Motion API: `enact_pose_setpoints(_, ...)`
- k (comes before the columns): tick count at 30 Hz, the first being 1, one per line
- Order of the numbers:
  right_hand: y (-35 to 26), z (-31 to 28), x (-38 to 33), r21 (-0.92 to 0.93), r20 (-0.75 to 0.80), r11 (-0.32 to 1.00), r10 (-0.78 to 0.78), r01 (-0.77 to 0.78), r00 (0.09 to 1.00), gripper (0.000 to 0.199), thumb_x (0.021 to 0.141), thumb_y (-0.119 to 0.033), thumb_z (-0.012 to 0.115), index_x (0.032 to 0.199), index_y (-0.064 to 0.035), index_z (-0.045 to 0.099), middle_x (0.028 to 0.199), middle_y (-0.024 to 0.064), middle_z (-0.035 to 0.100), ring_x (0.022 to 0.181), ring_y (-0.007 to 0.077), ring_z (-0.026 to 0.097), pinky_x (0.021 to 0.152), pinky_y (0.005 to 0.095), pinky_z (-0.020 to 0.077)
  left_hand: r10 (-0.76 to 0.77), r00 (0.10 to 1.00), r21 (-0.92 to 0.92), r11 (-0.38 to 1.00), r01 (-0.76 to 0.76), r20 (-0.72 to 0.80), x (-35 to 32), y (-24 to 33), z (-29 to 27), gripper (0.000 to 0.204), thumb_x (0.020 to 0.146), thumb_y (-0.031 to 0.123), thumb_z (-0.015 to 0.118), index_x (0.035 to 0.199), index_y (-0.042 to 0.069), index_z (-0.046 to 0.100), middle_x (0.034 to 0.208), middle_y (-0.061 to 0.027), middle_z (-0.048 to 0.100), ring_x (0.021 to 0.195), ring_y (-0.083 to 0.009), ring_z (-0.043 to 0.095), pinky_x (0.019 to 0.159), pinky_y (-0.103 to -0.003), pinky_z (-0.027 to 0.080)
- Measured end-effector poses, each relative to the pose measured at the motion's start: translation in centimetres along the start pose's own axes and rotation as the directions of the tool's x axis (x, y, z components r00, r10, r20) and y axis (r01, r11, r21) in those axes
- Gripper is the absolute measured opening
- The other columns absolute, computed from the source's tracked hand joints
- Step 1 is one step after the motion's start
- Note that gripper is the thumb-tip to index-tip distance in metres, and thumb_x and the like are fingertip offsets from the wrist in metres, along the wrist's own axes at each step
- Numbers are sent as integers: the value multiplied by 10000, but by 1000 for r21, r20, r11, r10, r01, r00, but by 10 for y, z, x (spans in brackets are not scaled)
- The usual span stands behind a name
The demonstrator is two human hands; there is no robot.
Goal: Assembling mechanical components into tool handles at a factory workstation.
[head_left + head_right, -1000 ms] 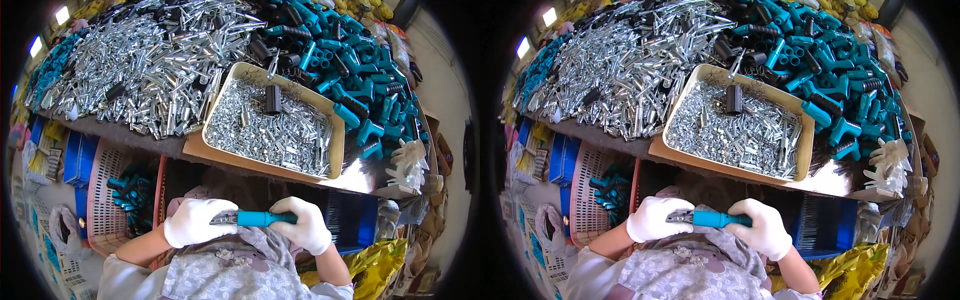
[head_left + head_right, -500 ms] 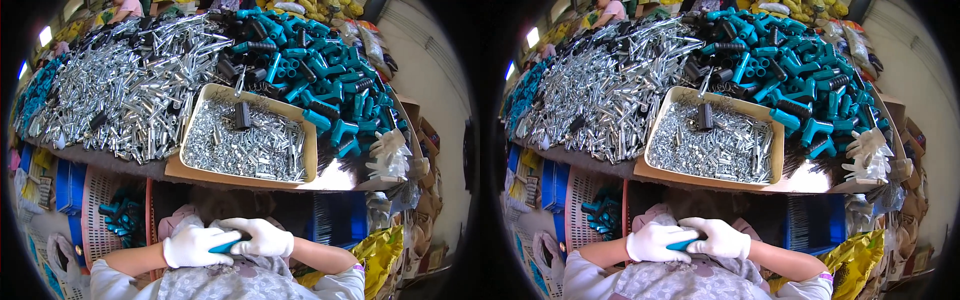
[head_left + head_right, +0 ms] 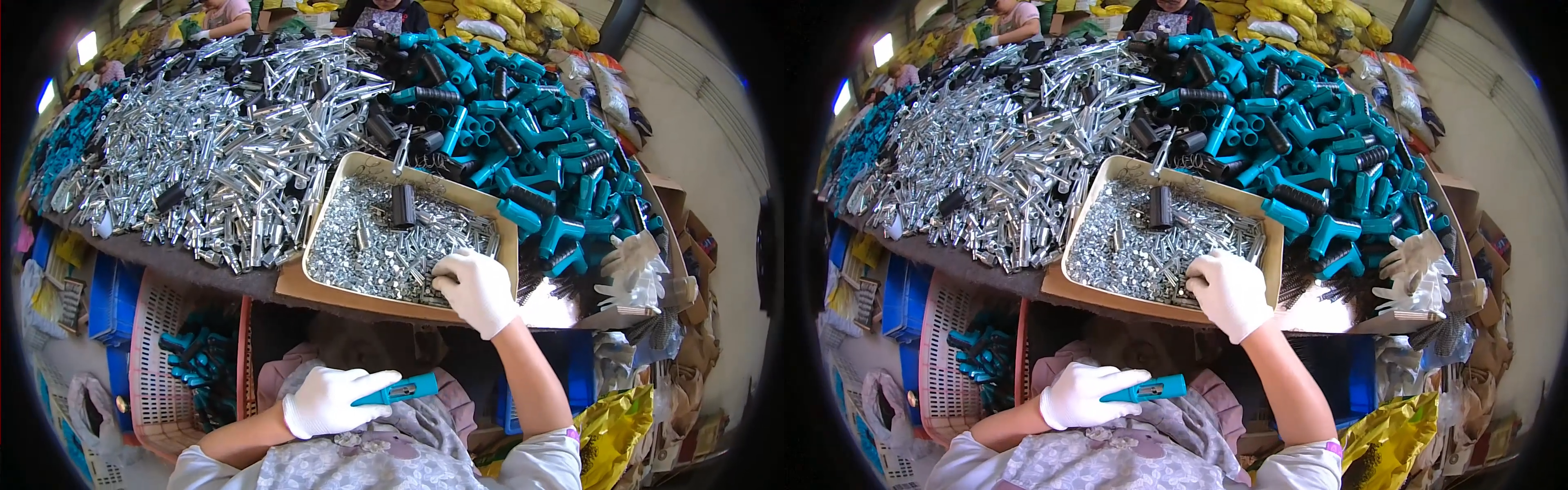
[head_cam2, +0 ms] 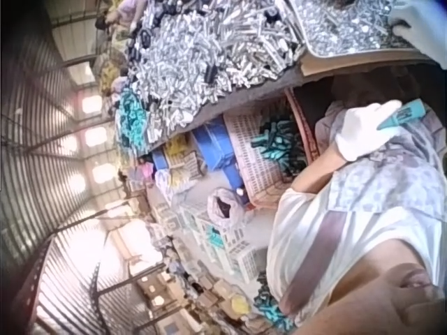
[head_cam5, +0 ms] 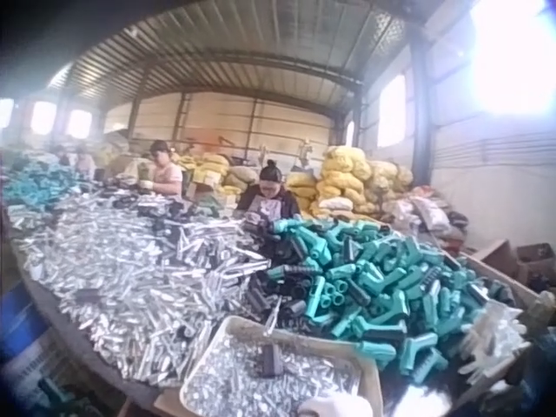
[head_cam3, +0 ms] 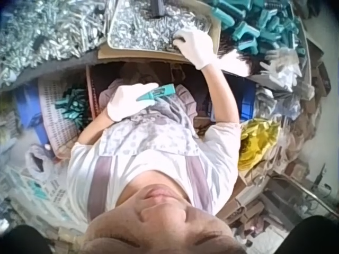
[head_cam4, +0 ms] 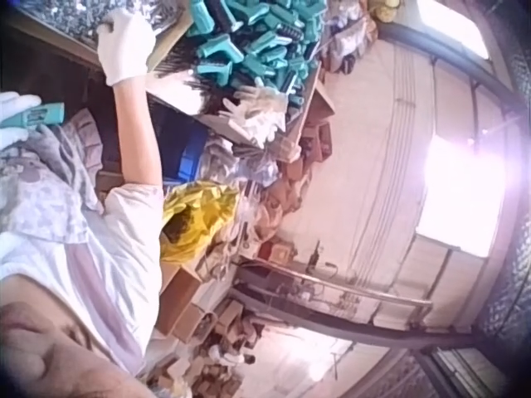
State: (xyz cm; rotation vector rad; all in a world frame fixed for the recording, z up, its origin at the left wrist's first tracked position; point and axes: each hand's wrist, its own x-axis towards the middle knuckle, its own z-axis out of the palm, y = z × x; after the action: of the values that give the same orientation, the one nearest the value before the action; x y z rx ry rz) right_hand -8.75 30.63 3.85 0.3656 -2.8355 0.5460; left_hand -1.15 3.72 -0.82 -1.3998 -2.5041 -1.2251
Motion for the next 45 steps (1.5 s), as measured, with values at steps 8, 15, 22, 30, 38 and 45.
enact_pose_setpoints(8,-10,-18,6,73,25,994,-80,78,996,104,789,-143,683,832,-49,671,806,141,673,782,335,673,716,411,538,-7,1000,58,998,9,-26,-9,-5,-3,467,829,334,763,1213,88,662,720,-77,636,552,-255,641,498,-355,511)
enact_pose_setpoints(15,-69,1,-46,418,274,846,-466,332,842,73,789,-129,689,858,-107,677,859,72,617,841,293,623,733,408,517,-105,992,121,988,97,69,-9,-11,-10,390,827,351,734,1143,133,663,725,-85,663,614,-283,672,550,-387,534)
enact_pose_setpoints(22,-72,15,-47,356,216,784,-598,508,772,101,775,-142,669,861,-94,644,839,70,584,781,279,589,693,390,501,-141,990,54,989,139,32,-12,-16,-12,362,825,349,734,1120,153,663,720,-85,668,635,-281,678,561,-390,532)
enact_pose_setpoints(30,-83,19,-55,189,167,770,-637,610,752,121,752,-163,651,832,-78,621,815,65,570,755,248,587,656,373,497,-162,986,32,987,160,39,-12,-15,-15,347,808,342,745,1074,136,662,751,-90,681,659,-303,683,588,-404,538)
enact_pose_setpoints(38,-103,17,-65,-85,336,912,-353,401,873,142,753,-173,657,822,-49,649,757,93,573,696,257,620,576,378,509,-153,988,44,987,151,21,1,-18,-10,355,751,309,792,1031,108,706,785,-111,704,689,-301,698,614,-392,547)
enact_pose_setpoints(45,-82,18,-38,195,497,948,-316,251,808,181,763,-175,702,879,-36,688,863,159,671,818,351,681,712,426,551,-238,969,65,970,234,65,1,-14,-10,321,651,174,794,945,72,716,753,-148,675,683,-340,673,606,-410,531)
